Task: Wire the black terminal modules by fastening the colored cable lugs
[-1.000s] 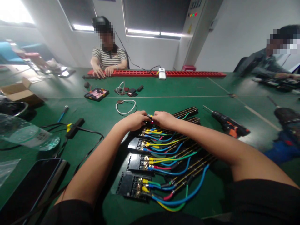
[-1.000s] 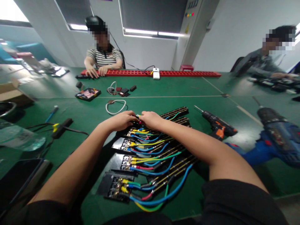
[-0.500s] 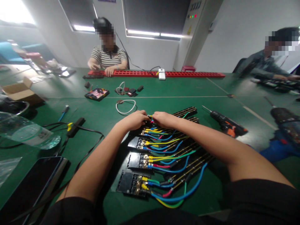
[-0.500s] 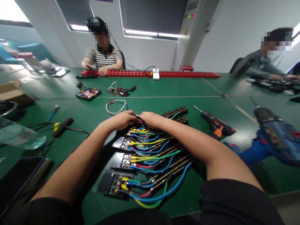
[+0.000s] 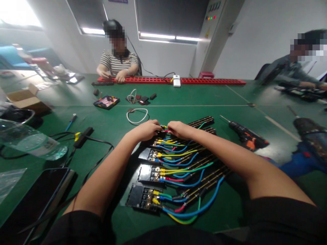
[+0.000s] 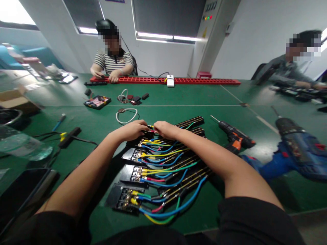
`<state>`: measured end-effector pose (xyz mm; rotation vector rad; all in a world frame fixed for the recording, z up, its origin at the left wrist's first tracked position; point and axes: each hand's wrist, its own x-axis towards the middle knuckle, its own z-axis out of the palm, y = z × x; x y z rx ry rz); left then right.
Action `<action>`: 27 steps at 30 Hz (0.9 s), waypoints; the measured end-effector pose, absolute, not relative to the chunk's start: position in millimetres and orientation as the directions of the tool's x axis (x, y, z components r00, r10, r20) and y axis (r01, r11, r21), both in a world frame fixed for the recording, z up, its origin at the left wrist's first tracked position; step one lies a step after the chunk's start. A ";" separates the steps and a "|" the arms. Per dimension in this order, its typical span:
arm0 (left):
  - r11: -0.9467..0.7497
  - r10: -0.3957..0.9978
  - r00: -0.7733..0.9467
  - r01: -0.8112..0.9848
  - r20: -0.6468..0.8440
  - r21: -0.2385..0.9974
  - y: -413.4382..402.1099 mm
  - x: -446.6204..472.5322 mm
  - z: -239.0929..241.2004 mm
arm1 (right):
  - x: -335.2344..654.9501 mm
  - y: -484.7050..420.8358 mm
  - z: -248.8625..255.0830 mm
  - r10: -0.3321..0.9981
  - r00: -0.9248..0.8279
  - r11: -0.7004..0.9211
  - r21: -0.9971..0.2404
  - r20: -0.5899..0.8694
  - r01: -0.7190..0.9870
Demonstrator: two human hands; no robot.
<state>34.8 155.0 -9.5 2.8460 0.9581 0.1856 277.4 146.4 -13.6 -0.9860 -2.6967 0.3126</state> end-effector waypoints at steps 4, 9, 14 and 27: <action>-0.790 0.605 0.792 0.587 0.076 0.174 155.6 34.5 -10.2 | 278.4 148.9 -9.5 0.632 -0.757 0.760 -0.325 0.167 0.562; -0.790 0.606 0.792 0.589 0.074 0.170 155.6 35.3 -8.7 | 281.6 149.8 -5.3 0.607 -0.783 0.763 -0.374 0.134 0.527; -0.776 0.617 0.786 0.603 0.026 0.187 152.1 37.8 0.4 | 281.9 148.8 -1.8 0.647 -0.753 0.723 -0.408 0.118 0.557; -0.795 0.602 0.798 0.594 0.037 0.122 151.8 38.4 2.5 | 277.5 150.3 -2.6 0.677 -0.729 0.705 -0.369 0.099 0.605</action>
